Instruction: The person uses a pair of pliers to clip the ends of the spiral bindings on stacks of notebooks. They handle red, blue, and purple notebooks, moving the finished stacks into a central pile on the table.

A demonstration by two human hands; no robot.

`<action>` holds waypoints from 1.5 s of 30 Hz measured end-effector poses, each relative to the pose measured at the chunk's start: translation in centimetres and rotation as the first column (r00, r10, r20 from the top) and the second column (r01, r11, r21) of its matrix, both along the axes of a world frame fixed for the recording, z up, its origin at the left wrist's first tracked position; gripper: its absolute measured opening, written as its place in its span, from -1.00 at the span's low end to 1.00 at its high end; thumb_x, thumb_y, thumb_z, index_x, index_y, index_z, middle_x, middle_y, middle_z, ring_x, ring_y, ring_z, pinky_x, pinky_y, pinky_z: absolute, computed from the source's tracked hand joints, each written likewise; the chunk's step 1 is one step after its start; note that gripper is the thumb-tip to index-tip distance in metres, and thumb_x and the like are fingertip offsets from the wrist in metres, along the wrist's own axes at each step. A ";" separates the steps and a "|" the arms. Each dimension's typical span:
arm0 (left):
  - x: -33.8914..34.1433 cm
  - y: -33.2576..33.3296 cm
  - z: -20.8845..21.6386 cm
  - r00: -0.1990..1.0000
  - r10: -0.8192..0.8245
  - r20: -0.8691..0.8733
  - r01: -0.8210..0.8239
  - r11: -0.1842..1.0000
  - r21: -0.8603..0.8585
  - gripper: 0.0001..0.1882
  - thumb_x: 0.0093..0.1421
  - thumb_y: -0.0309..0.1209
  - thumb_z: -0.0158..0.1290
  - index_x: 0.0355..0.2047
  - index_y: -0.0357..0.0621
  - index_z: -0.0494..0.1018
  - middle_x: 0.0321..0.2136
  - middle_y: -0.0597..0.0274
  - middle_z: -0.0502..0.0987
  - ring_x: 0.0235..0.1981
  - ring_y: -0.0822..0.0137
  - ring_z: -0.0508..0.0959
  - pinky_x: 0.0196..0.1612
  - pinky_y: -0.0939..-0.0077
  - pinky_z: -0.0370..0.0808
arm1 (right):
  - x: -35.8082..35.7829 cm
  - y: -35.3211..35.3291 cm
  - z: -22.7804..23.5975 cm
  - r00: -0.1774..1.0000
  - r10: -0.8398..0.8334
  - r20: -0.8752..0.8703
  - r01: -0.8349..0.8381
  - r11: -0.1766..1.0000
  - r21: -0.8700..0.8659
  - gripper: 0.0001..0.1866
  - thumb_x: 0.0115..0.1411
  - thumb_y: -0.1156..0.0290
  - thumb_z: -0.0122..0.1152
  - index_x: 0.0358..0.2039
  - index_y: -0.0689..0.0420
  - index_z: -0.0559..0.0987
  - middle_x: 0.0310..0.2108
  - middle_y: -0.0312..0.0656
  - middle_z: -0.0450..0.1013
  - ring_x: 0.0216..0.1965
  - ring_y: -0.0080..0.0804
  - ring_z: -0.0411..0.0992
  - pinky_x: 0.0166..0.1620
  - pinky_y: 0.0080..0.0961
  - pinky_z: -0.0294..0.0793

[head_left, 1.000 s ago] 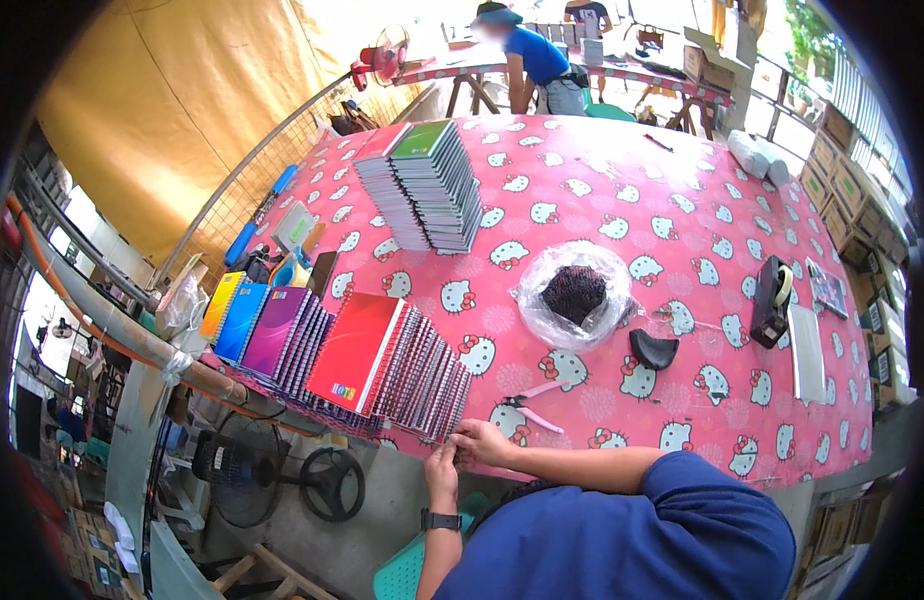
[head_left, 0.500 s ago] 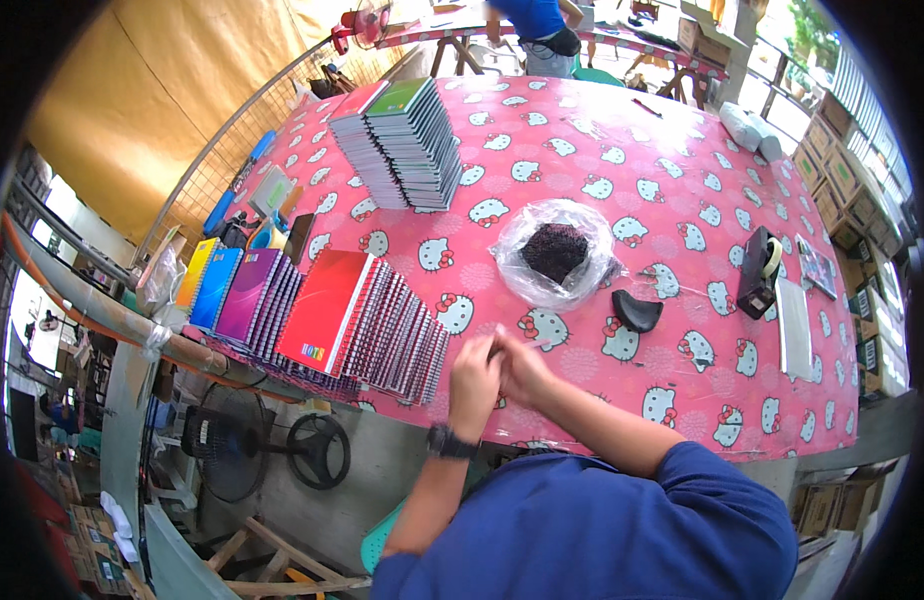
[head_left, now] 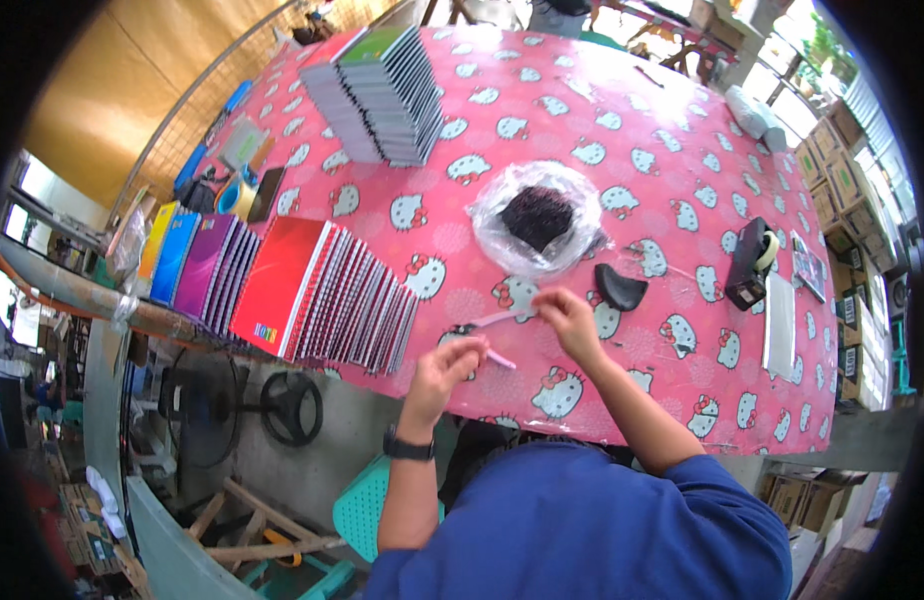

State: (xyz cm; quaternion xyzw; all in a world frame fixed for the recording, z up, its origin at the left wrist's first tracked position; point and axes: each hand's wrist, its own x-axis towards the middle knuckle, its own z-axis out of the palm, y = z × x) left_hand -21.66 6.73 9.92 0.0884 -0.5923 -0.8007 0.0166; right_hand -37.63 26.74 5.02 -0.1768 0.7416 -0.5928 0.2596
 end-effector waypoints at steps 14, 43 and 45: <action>15.9 -3.6 -9.5 0.624 0.751 0.216 -0.660 0.655 -0.369 -0.75 0.20 -0.42 0.06 -0.12 -0.25 0.47 -0.26 0.26 0.55 -0.26 0.51 0.50 -0.17 0.62 0.42 | 6.5 -4.9 -0.3 0.565 0.561 -0.605 -0.174 0.798 0.577 -0.11 -0.12 0.05 0.33 0.22 -0.04 0.18 0.30 -0.01 -0.08 0.31 0.08 -0.17 0.27 0.06 -0.23; 6.0 -11.8 -16.3 0.434 0.884 -0.174 -0.841 0.467 0.274 -0.46 0.31 -0.06 -0.22 0.13 -0.20 0.21 0.09 0.10 0.32 0.05 0.13 0.37 0.14 0.18 0.30 | 0.9 -20.0 2.1 0.769 0.629 0.113 -0.572 0.756 -0.317 -0.27 0.31 -0.13 -0.29 0.11 0.33 0.32 0.09 -0.05 0.31 0.16 -0.38 0.19 0.24 -0.41 0.04; 2.2 -9.7 -15.3 0.410 0.897 -0.163 -0.816 0.441 0.373 -0.60 0.28 -0.21 -0.16 0.00 -0.21 0.32 -0.03 0.14 0.41 -0.03 0.21 0.42 0.08 0.25 0.34 | -0.8 -19.7 -0.1 0.774 0.612 0.162 -0.542 0.773 -0.330 -0.29 0.31 -0.11 -0.26 0.17 0.30 0.25 0.15 -0.06 0.26 0.21 -0.33 0.14 0.28 -0.39 -0.02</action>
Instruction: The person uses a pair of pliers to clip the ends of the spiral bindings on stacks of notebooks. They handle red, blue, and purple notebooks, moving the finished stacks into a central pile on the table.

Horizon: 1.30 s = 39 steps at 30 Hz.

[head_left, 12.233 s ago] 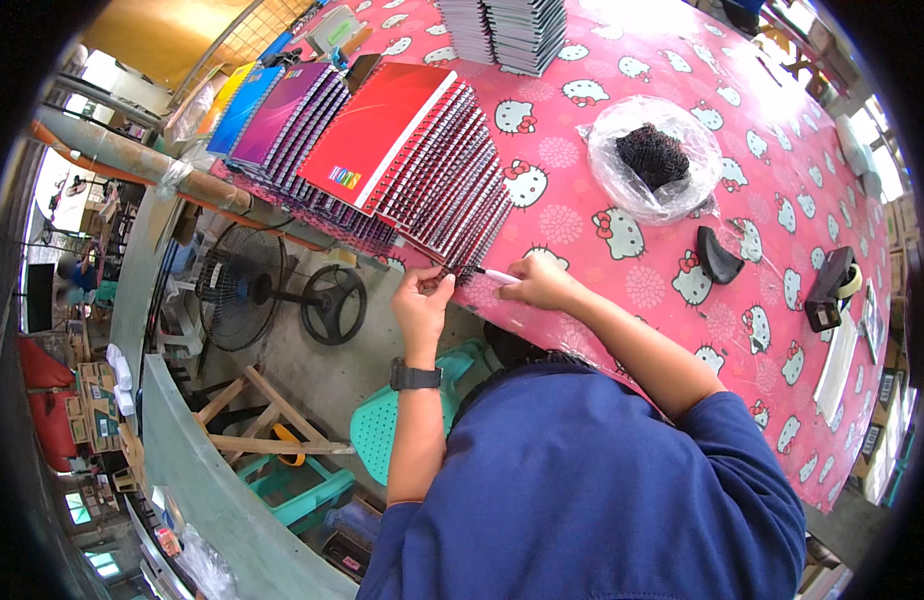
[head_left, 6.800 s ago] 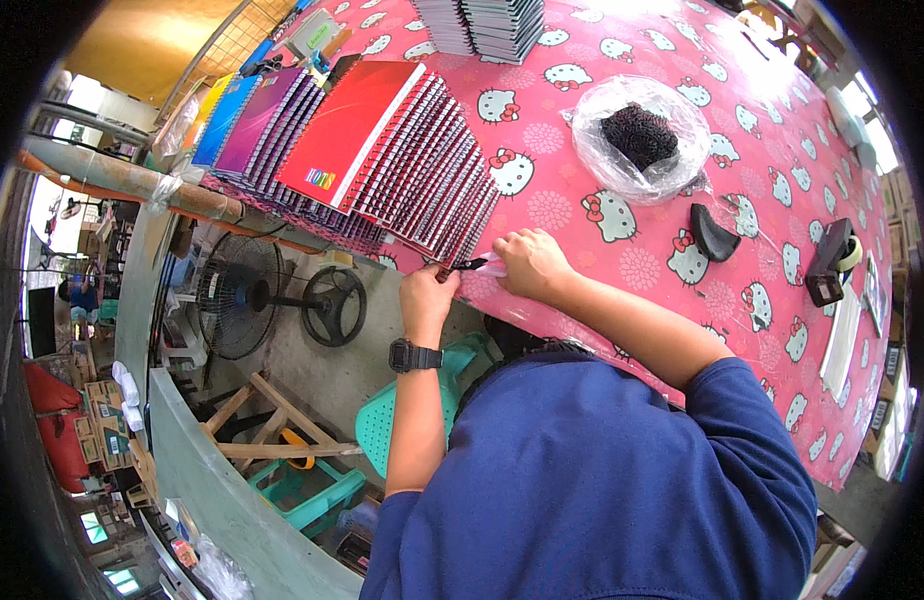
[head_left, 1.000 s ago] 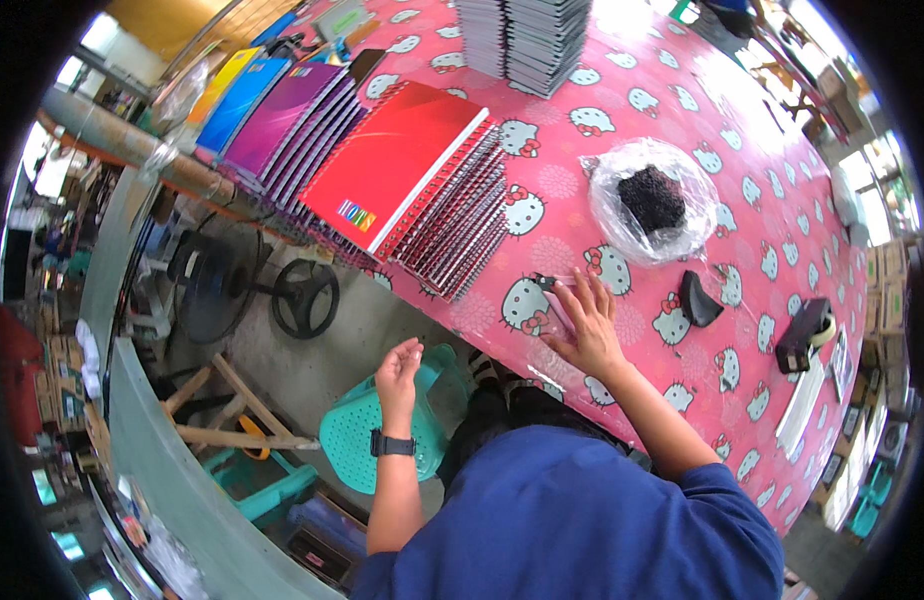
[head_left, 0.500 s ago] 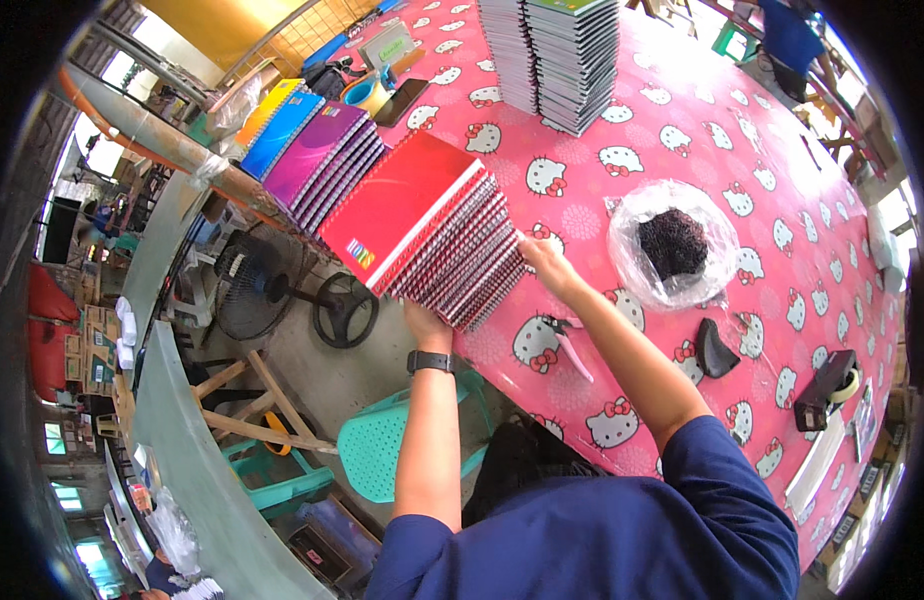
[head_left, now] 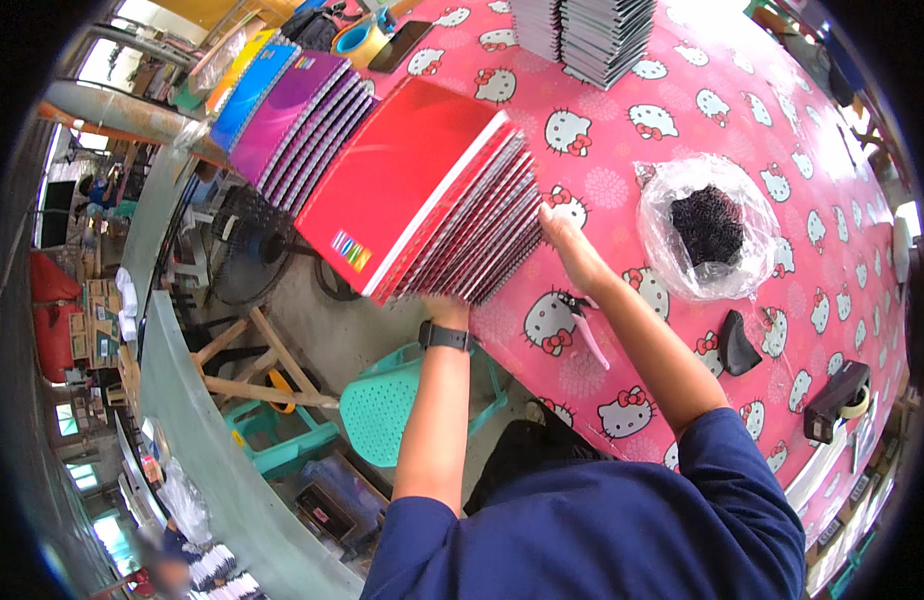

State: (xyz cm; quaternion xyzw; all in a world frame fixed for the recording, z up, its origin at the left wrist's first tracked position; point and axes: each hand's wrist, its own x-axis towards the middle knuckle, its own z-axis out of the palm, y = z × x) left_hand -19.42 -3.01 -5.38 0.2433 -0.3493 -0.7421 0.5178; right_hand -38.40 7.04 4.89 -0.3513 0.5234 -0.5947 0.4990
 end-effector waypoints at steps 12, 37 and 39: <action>-3.5 0.6 7.4 0.997 0.071 0.010 -0.072 0.988 0.135 -0.19 0.23 0.26 -0.40 0.23 -0.13 0.09 0.20 0.16 0.22 0.15 0.18 0.29 0.21 0.25 0.22 | 0.8 0.8 -0.1 0.995 -0.046 -0.093 0.035 0.993 -0.109 -0.40 0.14 0.28 0.18 0.14 0.25 0.26 0.04 -0.13 0.32 0.11 -0.38 0.22 0.18 -0.43 0.13; -3.3 -1.0 11.6 0.997 -0.062 -0.053 0.067 0.994 0.091 -0.19 0.28 0.22 -0.52 0.22 -0.23 0.10 0.17 0.10 0.23 0.12 0.13 0.27 0.19 0.22 0.16 | 1.1 0.3 3.2 0.931 -0.181 -0.317 0.156 0.982 -0.104 -0.42 0.26 0.04 -0.04 0.11 0.24 0.31 -0.01 -0.11 0.38 0.11 -0.36 0.24 0.17 -0.43 0.15; -2.4 -1.3 11.4 0.997 -0.049 0.051 0.049 0.999 0.006 -0.22 0.29 0.20 -0.52 0.20 -0.23 0.13 0.16 0.13 0.26 0.09 0.15 0.30 0.18 0.24 0.15 | 0.9 0.4 2.5 0.921 -0.209 -0.327 0.156 0.971 -0.182 -0.37 0.20 0.05 0.05 0.13 0.26 0.27 0.06 -0.05 0.32 0.14 -0.24 0.23 0.18 -0.38 0.15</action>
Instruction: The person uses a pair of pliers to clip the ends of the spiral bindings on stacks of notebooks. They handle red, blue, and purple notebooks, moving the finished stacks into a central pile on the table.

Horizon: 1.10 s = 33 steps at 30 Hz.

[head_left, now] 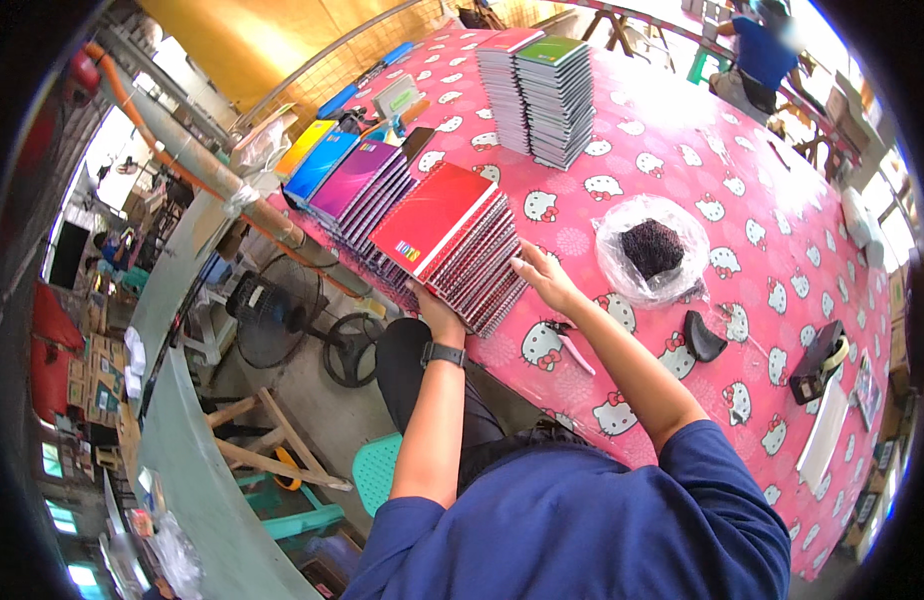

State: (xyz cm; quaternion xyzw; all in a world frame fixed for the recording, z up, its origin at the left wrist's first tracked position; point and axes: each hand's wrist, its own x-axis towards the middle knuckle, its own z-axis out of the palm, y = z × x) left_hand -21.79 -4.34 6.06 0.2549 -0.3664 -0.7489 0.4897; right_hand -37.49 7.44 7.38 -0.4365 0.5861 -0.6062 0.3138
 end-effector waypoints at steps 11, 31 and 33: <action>4.6 0.3 22.7 0.673 0.443 0.593 0.545 0.245 -0.802 -0.40 0.12 -0.13 0.06 0.06 -0.27 0.27 0.03 0.00 0.33 0.06 0.20 0.32 0.16 0.26 0.16 | 3.3 14.9 -1.1 0.593 0.328 -0.736 0.356 0.713 0.605 -0.05 -0.20 0.15 0.44 0.21 0.02 0.17 0.18 -0.12 0.12 0.20 -0.10 0.09 0.15 0.20 0.05; -1.6 -2.2 23.0 0.285 0.441 0.851 0.871 0.252 -0.422 0.15 -0.21 0.13 0.27 0.26 -0.22 0.01 0.19 -0.16 0.14 0.24 0.01 0.15 0.25 0.24 0.10 | 7.4 5.3 11.5 0.787 -0.207 -0.581 -0.016 0.935 -0.354 -0.42 -0.15 0.39 0.28 -0.03 0.14 0.42 -0.21 -0.12 0.32 -0.22 -0.21 0.33 -0.14 -0.30 0.34; -1.4 -2.3 22.7 0.278 0.466 0.840 0.871 0.248 -0.425 0.14 -0.22 0.12 0.28 0.25 -0.22 0.02 0.18 -0.16 0.15 0.22 0.01 0.17 0.24 0.24 0.12 | 7.3 4.6 11.3 0.768 -0.244 -0.592 0.004 0.927 -0.376 -0.41 -0.17 0.38 0.28 -0.03 0.12 0.43 -0.22 -0.14 0.33 -0.24 -0.22 0.33 -0.18 -0.30 0.33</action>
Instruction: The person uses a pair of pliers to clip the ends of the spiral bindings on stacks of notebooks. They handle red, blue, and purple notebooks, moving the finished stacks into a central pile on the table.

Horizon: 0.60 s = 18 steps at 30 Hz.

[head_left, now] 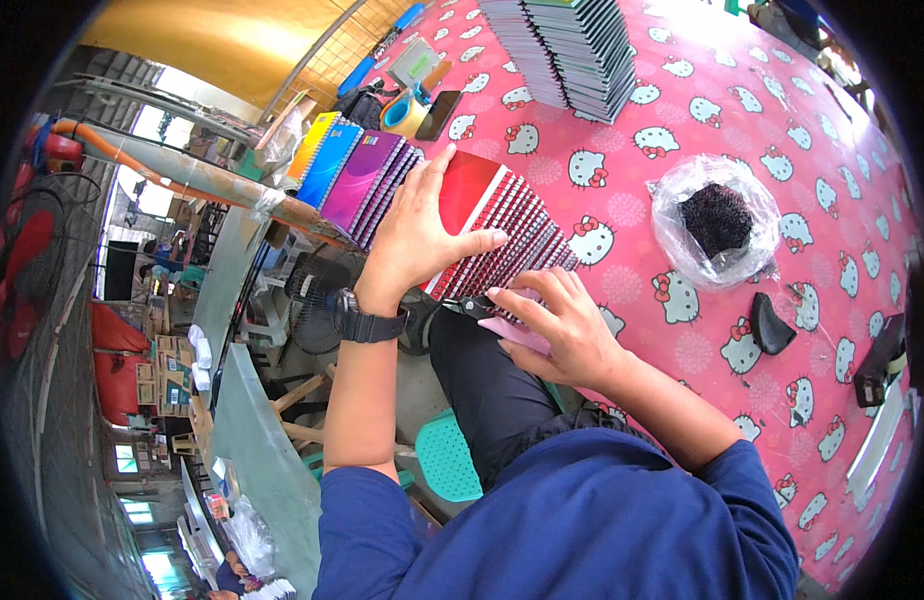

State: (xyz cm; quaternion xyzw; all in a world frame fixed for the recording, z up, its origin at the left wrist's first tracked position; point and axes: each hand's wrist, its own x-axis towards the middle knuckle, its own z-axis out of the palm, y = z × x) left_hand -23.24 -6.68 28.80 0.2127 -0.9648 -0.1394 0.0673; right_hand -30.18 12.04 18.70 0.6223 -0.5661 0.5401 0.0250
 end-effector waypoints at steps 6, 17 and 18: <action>0.4 -0.3 -0.8 0.995 -0.058 -0.078 0.054 0.997 -0.051 0.17 -0.23 0.22 0.24 0.24 -0.21 0.02 0.14 -0.17 0.19 0.18 -0.07 0.20 0.19 0.15 0.18 | 0.3 -0.4 -0.7 0.997 -0.032 -0.075 0.034 0.999 0.025 -0.43 -0.15 0.38 0.29 -0.03 0.12 0.45 -0.22 -0.16 0.34 -0.23 -0.22 0.34 -0.17 -0.33 0.35; 0.5 -0.1 -0.3 0.990 -0.060 -0.130 0.043 0.991 -0.129 0.14 -0.22 0.16 0.26 0.23 -0.24 0.04 0.07 -0.17 0.28 0.14 -0.04 0.27 0.17 0.17 0.22 | 0.1 1.0 -0.5 0.474 0.255 0.843 -0.590 0.802 0.089 -0.53 0.10 0.28 0.20 0.01 0.19 0.41 -0.16 -0.15 0.43 -0.13 -0.37 0.38 -0.03 -0.44 0.36; 0.4 -0.2 -0.1 0.990 -0.061 -0.129 0.044 0.991 -0.129 0.14 -0.22 0.16 0.26 0.23 -0.24 0.04 0.07 -0.17 0.28 0.14 -0.04 0.27 0.17 0.17 0.22 | -0.2 1.4 -0.5 0.787 0.195 0.585 -0.381 0.900 0.212 -0.49 0.06 0.29 0.23 0.03 0.18 0.41 -0.16 -0.11 0.42 -0.12 -0.30 0.37 0.00 -0.39 0.33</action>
